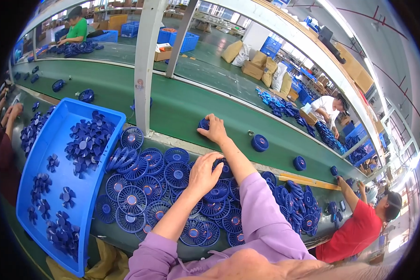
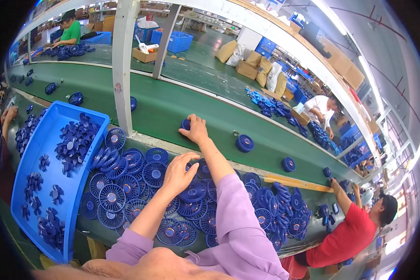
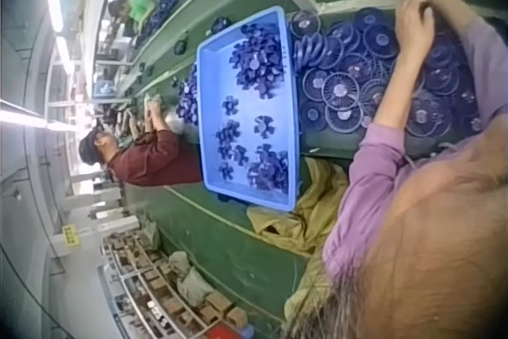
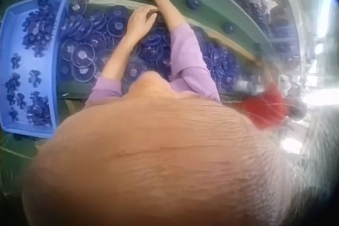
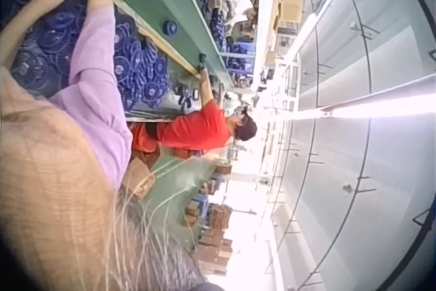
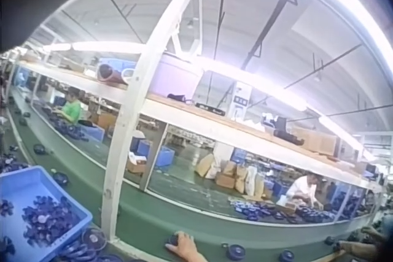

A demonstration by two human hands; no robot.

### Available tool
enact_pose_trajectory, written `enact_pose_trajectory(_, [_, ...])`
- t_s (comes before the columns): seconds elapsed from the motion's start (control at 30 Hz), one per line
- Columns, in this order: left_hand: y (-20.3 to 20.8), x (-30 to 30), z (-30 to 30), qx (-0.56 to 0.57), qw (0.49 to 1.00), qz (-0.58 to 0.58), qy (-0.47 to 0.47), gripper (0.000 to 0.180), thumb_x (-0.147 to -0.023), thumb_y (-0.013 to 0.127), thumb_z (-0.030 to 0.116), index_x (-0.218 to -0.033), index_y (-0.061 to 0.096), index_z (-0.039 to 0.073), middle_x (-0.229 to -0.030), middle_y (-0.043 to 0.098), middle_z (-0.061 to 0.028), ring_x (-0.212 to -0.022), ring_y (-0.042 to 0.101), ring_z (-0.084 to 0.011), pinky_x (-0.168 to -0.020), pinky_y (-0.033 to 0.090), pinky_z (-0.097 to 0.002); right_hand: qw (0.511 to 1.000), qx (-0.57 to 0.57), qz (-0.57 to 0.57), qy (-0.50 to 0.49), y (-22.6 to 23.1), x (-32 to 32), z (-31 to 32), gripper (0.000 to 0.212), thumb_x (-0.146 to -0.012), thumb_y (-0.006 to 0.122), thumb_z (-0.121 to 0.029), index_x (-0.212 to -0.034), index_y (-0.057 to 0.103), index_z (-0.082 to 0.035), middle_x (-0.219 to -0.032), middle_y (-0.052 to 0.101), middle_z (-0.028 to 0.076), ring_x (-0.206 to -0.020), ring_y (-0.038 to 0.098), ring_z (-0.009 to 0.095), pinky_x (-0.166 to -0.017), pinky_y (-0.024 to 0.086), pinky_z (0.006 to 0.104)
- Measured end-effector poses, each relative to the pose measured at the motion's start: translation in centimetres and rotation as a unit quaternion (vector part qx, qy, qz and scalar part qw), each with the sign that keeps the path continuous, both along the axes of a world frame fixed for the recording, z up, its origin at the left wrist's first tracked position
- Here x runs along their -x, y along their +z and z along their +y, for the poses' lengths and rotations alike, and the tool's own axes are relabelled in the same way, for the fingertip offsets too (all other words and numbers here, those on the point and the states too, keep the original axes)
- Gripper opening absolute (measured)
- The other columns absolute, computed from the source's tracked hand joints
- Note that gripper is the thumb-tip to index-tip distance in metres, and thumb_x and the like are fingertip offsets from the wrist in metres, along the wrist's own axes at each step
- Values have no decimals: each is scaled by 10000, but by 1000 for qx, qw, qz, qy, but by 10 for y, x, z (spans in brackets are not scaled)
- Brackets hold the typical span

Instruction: The person assembles mini fans by picking up fan casing parts from the conveyor belt and attaching them onto fan grilles by hand.

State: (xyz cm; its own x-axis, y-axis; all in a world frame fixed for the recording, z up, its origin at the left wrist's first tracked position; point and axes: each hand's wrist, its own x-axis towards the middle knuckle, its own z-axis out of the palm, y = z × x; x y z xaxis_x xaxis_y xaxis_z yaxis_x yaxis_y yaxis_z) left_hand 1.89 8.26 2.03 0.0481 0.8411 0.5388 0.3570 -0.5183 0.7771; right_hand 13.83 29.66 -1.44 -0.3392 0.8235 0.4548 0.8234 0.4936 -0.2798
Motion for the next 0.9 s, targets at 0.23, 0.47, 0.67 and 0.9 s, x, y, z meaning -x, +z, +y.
enact_pose_trajectory(0.23, [-8, -6, 9, 79, 985, -155, 1, 466, -930, 583, 273, -1317, 465, 41, -1193, 583, -189, -1050, 595, -307, -876, 483, -376, 984, 80, 149, 48, 40, -23, -41, 689, -679, 776, -351, -1246, 531, -46, -1123, 631, 201, -1124, 561, 354, -963, 438, 427])
enact_pose_trajectory(0.47, [6, 15, 12, 362, 715, -509, -312, 732, -956, 273, 652, -1381, 414, 72, -1351, 493, -133, -1206, 526, -275, -968, 479, -440, 963, 20, 122, 241, 104, -25, -168, 724, -693, 754, -267, -1336, 487, -67, -1338, 506, 161, -1244, 485, 319, -1052, 378, 418])
enact_pose_trajectory(0.67, [5, -15, 5, 312, 646, -585, -377, 524, -1004, 355, 517, -1282, 505, 99, -1184, 591, -53, -1063, 593, -165, -934, 488, -344, 967, -92, 35, 236, 102, -32, -208, 763, -721, 731, -397, -1354, 455, -71, -1402, 408, 194, -1259, 410, 400, -1067, 330, 495])
enact_pose_trajectory(0.9, [14, -38, -27, 9, 889, -427, -164, 533, -1032, 359, 326, -1457, 255, 22, -1347, 430, -122, -1222, 438, -199, -1051, 346, -345, 963, -65, 181, 187, 88, -23, -220, 749, -877, 526, -509, -1428, 315, -48, -1484, 290, 250, -1353, 319, 413, -1108, 260, 477])
